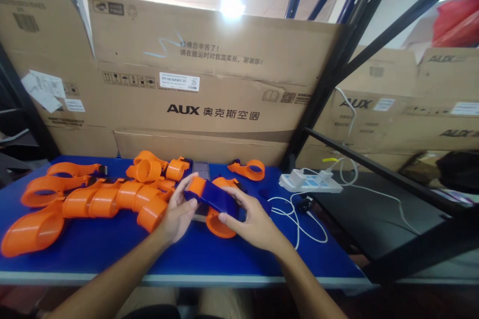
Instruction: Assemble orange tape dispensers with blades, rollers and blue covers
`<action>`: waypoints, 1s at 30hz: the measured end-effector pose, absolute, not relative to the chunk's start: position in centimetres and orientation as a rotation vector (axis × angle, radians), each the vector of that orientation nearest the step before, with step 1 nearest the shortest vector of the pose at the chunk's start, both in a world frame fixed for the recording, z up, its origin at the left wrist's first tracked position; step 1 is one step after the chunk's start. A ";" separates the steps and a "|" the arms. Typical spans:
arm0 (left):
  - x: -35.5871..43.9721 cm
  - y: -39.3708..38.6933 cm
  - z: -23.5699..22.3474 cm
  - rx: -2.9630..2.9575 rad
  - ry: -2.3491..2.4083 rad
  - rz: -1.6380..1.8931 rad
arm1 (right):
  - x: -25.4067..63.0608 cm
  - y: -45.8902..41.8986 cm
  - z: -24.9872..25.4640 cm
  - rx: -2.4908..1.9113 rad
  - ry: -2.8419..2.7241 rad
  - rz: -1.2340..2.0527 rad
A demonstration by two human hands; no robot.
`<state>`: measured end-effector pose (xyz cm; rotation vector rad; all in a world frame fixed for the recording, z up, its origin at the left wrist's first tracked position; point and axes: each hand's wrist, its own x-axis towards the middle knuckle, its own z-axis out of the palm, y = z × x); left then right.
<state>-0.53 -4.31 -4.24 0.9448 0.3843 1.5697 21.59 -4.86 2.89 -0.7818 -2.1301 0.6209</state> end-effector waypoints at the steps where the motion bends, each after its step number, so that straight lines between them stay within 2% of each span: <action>1: -0.5 -4.4 -4.2 0.973 0.363 1.543 | 21.8 -4.9 2.9 -0.774 -2.159 0.527; 6: -0.1 -4.7 -4.0 1.098 0.432 1.523 | 22.5 -5.1 2.5 -0.739 -2.305 -0.068; 10: -0.1 -4.5 -4.0 1.139 0.522 1.573 | 22.7 -4.9 2.0 -0.684 -2.373 -0.283; 18: -0.1 -4.3 -4.1 1.143 0.631 1.615 | 22.8 -4.5 1.4 -0.665 -2.353 -0.374; 30: -0.4 -4.1 -4.2 1.118 0.550 1.580 | 22.6 -4.8 0.6 -0.619 -2.240 -0.401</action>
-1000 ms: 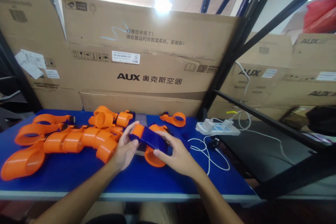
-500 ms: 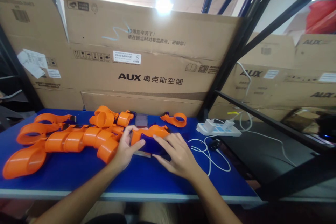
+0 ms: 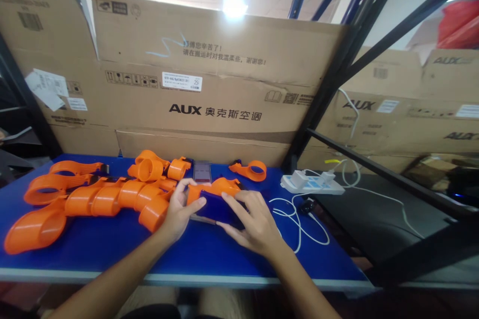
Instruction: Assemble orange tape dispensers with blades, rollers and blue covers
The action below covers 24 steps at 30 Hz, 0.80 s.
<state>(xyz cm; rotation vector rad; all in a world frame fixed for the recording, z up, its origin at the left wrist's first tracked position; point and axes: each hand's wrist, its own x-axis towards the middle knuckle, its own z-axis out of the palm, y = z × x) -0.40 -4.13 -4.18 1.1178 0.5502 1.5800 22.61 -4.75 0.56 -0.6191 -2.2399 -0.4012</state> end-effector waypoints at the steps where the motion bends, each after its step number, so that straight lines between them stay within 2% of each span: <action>1: -0.4 -4.2 -4.3 1.140 0.549 1.572 | 22.7 -4.8 0.5 -0.628 -2.214 -0.377; 4: -0.4 -4.6 -4.4 1.242 0.533 1.579 | 22.8 -5.0 0.6 -0.738 -2.069 -0.118; 11: -0.1 -5.3 -4.5 1.267 0.541 1.325 | 22.6 -5.8 0.6 -1.128 -1.733 1.206; 13: 0.0 -5.1 -4.7 1.249 0.582 1.260 | 22.9 -6.3 0.2 -1.110 -1.648 1.410; 15: 0.3 -5.1 -4.9 1.201 0.664 1.261 | 23.4 -6.9 -0.1 -1.036 -1.614 1.371; 20: 0.7 -5.8 -5.1 1.174 0.927 1.254 | 24.2 -9.2 -1.3 -1.012 -1.740 0.982; 24: -1.0 -6.8 -4.9 1.633 1.086 1.192 | 25.0 -9.6 -2.2 -1.086 -1.668 0.893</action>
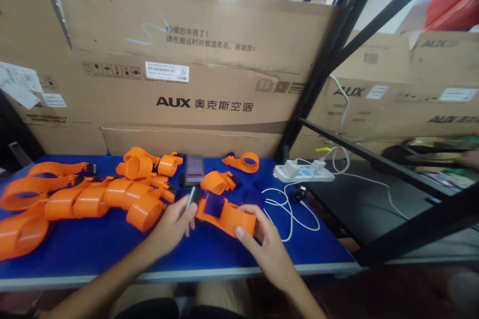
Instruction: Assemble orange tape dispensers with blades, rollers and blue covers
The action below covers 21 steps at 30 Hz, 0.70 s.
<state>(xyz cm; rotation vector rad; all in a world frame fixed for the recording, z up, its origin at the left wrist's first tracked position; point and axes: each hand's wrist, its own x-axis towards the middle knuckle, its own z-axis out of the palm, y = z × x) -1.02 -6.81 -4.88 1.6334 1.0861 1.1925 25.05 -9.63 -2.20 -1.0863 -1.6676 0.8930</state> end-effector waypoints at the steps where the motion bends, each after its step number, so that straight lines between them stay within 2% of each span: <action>1: -1.5 -7.0 -4.8 1.811 1.127 1.179 | 25.5 -9.4 -2.3 -1.087 -1.616 0.904; 6: -2.3 -7.8 -5.1 2.397 1.264 0.984 | 27.6 -7.8 -1.8 -1.224 -1.459 0.821; 11: -2.1 -8.6 -6.3 2.553 1.237 0.832 | 27.3 -7.5 -0.5 -1.418 -1.641 0.550; 15: -3.3 -9.6 -6.6 2.625 1.225 0.862 | 25.8 -7.4 -0.8 -1.502 -1.790 0.492; 21: -5.4 -10.6 -6.4 2.806 1.352 0.684 | 23.3 -7.3 -1.4 -1.582 -1.938 0.340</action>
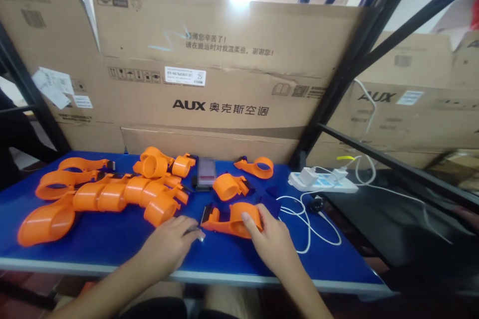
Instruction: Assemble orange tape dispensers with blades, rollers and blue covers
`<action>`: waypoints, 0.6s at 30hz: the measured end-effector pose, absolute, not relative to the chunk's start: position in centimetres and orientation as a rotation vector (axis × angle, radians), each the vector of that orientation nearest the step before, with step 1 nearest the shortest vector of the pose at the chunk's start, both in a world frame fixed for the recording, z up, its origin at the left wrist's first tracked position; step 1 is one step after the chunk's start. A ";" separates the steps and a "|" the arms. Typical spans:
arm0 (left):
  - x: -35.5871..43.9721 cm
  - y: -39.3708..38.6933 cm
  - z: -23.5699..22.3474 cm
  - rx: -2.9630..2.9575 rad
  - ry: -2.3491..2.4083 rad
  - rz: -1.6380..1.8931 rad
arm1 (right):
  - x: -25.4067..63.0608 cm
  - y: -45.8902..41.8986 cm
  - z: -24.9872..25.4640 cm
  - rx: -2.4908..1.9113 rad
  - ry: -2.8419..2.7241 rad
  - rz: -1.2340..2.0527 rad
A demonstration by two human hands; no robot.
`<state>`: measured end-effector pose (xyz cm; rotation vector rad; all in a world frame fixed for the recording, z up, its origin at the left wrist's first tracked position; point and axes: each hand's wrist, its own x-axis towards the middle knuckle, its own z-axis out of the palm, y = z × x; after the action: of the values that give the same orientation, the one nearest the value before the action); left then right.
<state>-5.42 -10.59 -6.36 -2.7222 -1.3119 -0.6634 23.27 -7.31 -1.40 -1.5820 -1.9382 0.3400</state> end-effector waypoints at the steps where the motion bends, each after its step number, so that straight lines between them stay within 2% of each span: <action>1: -5.6 -10.7 -6.4 -2.707 -1.321 -0.654 | 22.9 -7.3 -1.4 -1.581 -1.950 0.319; 6: -5.4 -11.6 -6.0 -2.674 -1.268 -0.669 | 21.7 -7.1 -1.9 -1.607 -1.969 0.248; 11: -7.3 -10.8 -1.7 -2.575 -1.184 -0.789 | 21.3 -7.0 -2.6 -1.588 -1.969 0.289; 14: -10.5 -7.7 1.9 -2.248 -1.476 -1.012 | 21.7 -7.1 -2.4 -1.568 -1.929 0.294; 18: -14.6 -2.9 3.6 -1.928 -2.008 -0.969 | 22.7 -7.3 -1.7 -1.558 -1.945 0.281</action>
<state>-14.62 -2.88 3.62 -1.9275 -2.0080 -0.9690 22.69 -7.31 -1.75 -1.5584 -1.9453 0.2813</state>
